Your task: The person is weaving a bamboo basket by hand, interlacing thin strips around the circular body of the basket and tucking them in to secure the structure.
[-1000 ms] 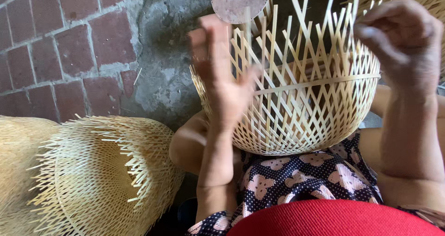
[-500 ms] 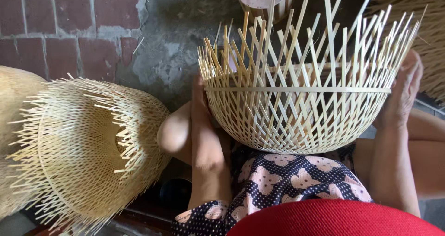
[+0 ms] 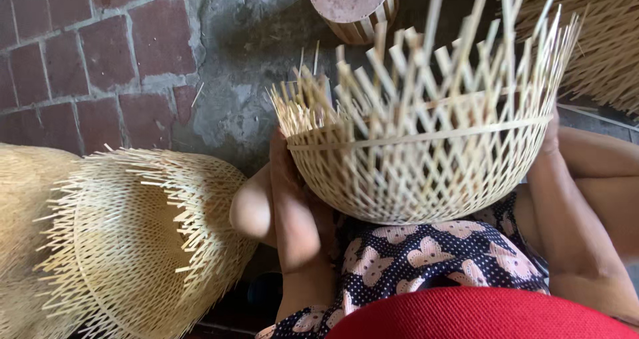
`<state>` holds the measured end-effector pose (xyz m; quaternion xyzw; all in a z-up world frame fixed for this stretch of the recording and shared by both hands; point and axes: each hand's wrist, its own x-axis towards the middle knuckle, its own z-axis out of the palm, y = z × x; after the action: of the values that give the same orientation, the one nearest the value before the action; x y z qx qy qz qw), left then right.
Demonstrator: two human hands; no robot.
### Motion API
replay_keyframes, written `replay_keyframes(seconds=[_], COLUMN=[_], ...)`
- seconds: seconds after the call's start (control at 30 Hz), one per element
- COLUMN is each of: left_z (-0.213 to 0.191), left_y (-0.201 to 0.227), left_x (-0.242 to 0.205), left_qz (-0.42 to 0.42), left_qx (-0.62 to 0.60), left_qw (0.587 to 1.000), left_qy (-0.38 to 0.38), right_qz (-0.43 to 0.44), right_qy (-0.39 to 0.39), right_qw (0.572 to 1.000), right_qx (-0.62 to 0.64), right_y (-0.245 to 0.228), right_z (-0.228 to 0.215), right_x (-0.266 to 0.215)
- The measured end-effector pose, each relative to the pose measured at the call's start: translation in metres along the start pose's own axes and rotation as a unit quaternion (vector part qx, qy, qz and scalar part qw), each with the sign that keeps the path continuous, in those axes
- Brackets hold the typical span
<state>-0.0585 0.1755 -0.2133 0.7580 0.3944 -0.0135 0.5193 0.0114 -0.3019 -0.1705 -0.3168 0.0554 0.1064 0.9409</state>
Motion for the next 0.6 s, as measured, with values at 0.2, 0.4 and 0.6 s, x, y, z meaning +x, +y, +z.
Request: replay_keyframes(seconds=[0.2, 0.4, 0.6], left_z=[-0.006, -0.029, 0.032], left_y=[-0.001, 0.092, 0.198], left_x=[0.002, -0.044, -0.163], left_qz=[0.029, 0.288, 0.594], left_qx=[-0.035, -0.155, -0.013], left_qw=[0.998, 0.929, 0.804], left_qy=[0.039, 0.173, 0.02], right_qz=[0.014, -0.194, -0.264], right_qy=[0.143, 0.211, 0.093], right_qw=[0.952, 0.875, 0.871], right_qx=[-0.271, -0.391, -0.403], right_y=[0.01, -0.006, -0.054], right_z=[0.004, -0.025, 0.044], right_x=[0.01, 0.021, 0.0])
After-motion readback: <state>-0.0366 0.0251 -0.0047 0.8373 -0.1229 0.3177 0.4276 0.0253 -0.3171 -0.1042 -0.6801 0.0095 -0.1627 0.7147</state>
